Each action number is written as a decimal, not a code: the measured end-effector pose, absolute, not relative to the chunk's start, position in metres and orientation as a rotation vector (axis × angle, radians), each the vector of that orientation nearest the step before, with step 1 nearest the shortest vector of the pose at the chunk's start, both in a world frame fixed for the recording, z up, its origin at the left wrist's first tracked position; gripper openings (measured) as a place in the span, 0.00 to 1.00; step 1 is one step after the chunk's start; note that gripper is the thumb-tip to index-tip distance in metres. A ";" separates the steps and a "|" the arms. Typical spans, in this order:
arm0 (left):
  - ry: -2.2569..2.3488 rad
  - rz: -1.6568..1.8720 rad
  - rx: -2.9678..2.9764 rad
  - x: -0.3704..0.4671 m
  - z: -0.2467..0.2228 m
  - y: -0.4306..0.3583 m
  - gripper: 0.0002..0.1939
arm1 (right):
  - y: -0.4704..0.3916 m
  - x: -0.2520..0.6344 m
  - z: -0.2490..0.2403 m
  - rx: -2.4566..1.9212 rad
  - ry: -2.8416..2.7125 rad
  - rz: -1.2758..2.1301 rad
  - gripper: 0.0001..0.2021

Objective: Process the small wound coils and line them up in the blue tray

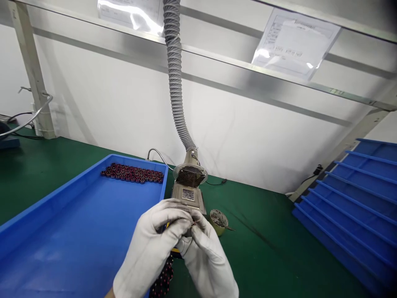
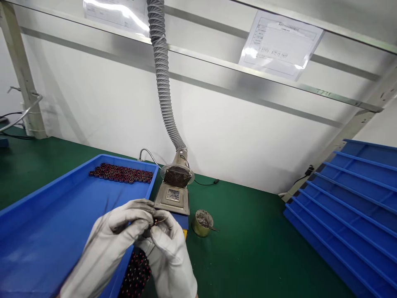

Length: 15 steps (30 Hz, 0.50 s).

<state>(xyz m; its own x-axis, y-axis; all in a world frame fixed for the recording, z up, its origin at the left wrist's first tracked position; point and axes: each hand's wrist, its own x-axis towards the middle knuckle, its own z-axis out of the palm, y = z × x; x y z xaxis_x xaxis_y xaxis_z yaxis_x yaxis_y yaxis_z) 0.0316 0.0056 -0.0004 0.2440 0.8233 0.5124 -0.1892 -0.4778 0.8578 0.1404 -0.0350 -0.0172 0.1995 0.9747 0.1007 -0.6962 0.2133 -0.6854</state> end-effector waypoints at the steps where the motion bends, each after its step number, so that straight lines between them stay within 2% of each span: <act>1: 0.611 1.453 1.549 0.031 -0.002 0.005 0.06 | -0.035 0.142 -0.019 -0.547 -0.589 1.298 0.13; 4: 0.646 1.620 1.338 0.026 -0.005 0.006 0.04 | -0.034 0.148 -0.020 -0.450 -0.583 1.445 0.10; 6: 0.656 1.604 1.390 0.023 -0.004 0.007 0.04 | -0.034 0.149 -0.019 -0.390 -0.571 1.503 0.09; 7: 0.657 1.542 1.506 0.022 -0.004 0.008 0.07 | -0.034 0.150 -0.018 -0.373 -0.548 1.501 0.08; 11: 0.687 1.311 2.048 0.029 -0.008 0.010 0.30 | -0.034 0.148 -0.014 -0.379 -0.452 1.470 0.10; 12: 0.682 1.318 2.108 0.031 -0.009 0.011 0.30 | -0.034 0.148 -0.013 -0.387 -0.457 1.487 0.10; 15: 0.567 1.327 2.199 0.031 -0.011 0.011 0.23 | -0.033 0.150 -0.014 -0.399 -0.482 1.517 0.10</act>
